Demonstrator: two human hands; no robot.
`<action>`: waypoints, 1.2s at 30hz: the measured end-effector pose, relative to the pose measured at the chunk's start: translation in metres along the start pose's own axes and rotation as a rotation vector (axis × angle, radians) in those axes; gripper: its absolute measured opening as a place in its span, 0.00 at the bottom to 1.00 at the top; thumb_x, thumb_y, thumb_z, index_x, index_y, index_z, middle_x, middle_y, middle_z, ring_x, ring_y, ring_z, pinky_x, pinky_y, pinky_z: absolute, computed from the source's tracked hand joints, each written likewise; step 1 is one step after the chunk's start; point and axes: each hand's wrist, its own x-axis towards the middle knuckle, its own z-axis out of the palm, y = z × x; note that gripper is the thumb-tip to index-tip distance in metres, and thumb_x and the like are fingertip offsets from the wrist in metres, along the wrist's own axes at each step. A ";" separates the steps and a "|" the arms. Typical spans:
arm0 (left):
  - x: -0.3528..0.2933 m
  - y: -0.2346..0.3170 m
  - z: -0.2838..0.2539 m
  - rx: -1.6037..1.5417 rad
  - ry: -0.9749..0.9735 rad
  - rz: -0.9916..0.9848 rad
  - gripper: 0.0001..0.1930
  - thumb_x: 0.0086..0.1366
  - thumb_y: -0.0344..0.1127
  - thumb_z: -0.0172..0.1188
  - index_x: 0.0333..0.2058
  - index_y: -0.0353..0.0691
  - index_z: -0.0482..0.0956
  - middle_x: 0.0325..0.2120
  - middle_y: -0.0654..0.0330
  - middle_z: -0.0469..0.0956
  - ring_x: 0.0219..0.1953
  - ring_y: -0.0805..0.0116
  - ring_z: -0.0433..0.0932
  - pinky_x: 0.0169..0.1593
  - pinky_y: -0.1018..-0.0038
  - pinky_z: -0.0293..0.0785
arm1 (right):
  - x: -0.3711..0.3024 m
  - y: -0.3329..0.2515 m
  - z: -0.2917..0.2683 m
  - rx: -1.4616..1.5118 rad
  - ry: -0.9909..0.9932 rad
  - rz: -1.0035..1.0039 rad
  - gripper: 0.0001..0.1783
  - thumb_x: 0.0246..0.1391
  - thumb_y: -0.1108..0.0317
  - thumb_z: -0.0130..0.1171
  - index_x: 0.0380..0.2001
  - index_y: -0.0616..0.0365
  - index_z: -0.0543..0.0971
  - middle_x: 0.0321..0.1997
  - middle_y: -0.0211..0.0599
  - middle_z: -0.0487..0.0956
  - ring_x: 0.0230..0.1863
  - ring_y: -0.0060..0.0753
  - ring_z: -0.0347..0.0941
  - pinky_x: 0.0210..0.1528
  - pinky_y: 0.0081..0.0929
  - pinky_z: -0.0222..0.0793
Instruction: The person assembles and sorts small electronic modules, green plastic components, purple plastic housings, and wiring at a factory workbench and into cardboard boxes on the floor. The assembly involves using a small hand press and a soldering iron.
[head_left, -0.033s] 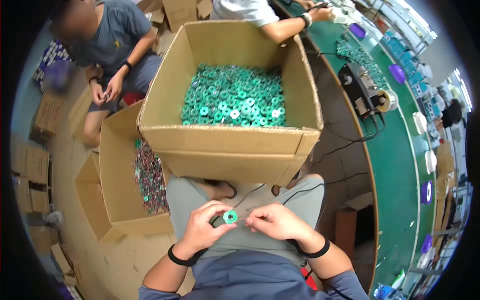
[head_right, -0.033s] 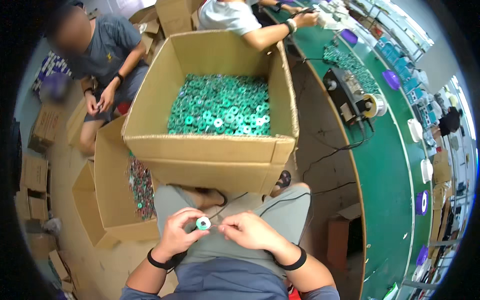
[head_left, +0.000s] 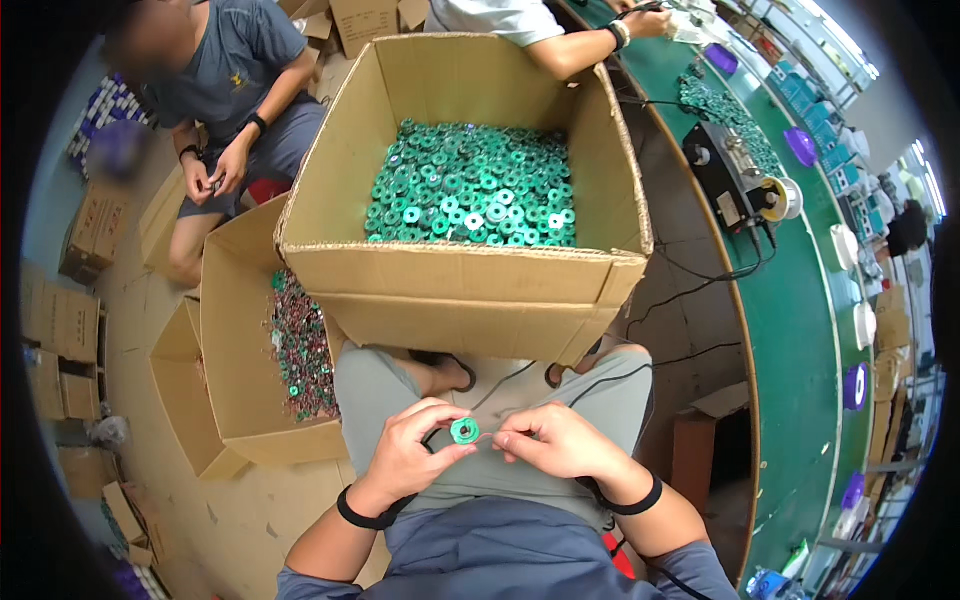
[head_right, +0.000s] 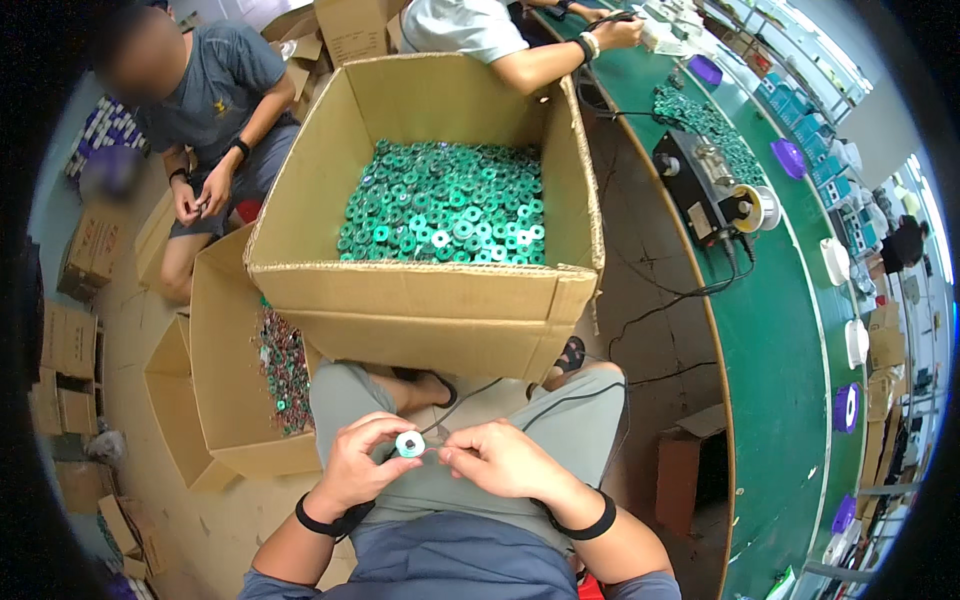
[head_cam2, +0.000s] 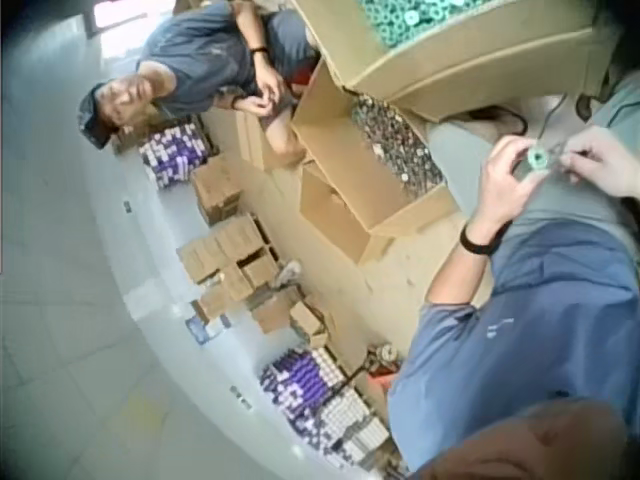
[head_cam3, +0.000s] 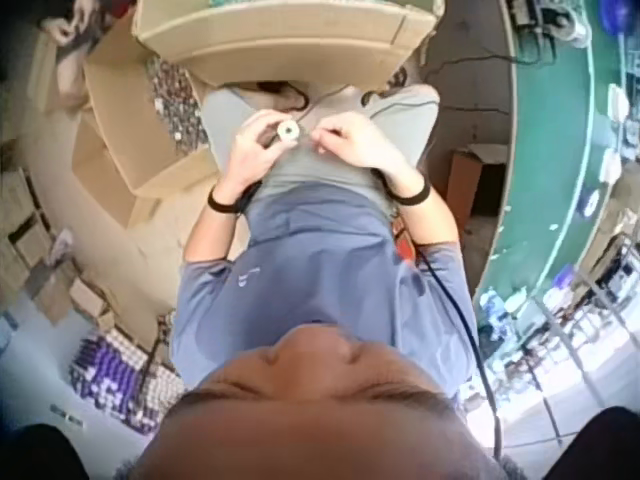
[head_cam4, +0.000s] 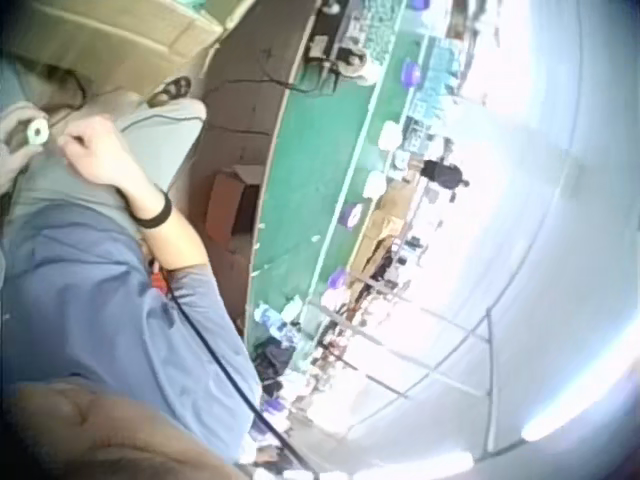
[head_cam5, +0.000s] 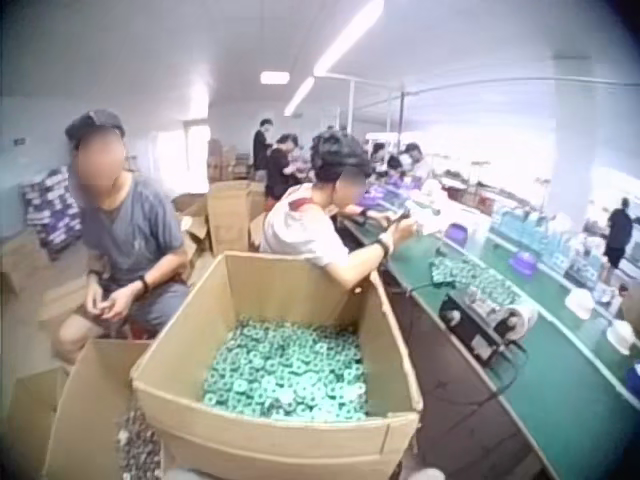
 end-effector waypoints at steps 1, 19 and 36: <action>-0.002 -0.001 -0.002 0.000 0.005 -0.019 0.17 0.52 0.27 0.74 0.41 0.33 0.81 0.38 0.56 0.81 0.39 0.63 0.82 0.43 0.71 0.79 | 0.001 0.000 0.003 0.009 -0.017 0.005 0.10 0.64 0.67 0.55 0.36 0.61 0.82 0.27 0.32 0.83 0.30 0.22 0.78 0.36 0.25 0.73; -0.007 -0.007 -0.007 0.119 -0.123 0.030 0.20 0.52 0.29 0.73 0.45 0.36 0.82 0.42 0.55 0.80 0.41 0.62 0.81 0.44 0.71 0.78 | 0.006 -0.006 0.014 -0.230 0.343 -0.300 0.06 0.56 0.68 0.59 0.28 0.59 0.78 0.23 0.47 0.77 0.28 0.55 0.76 0.30 0.46 0.70; 0.004 0.008 -0.006 0.175 -0.093 -0.111 0.17 0.59 0.25 0.65 0.48 0.31 0.80 0.47 0.51 0.79 0.51 0.57 0.77 0.57 0.67 0.71 | 0.021 0.021 0.031 -0.011 0.321 -0.317 0.10 0.60 0.67 0.53 0.28 0.62 0.73 0.24 0.50 0.76 0.31 0.57 0.75 0.36 0.46 0.69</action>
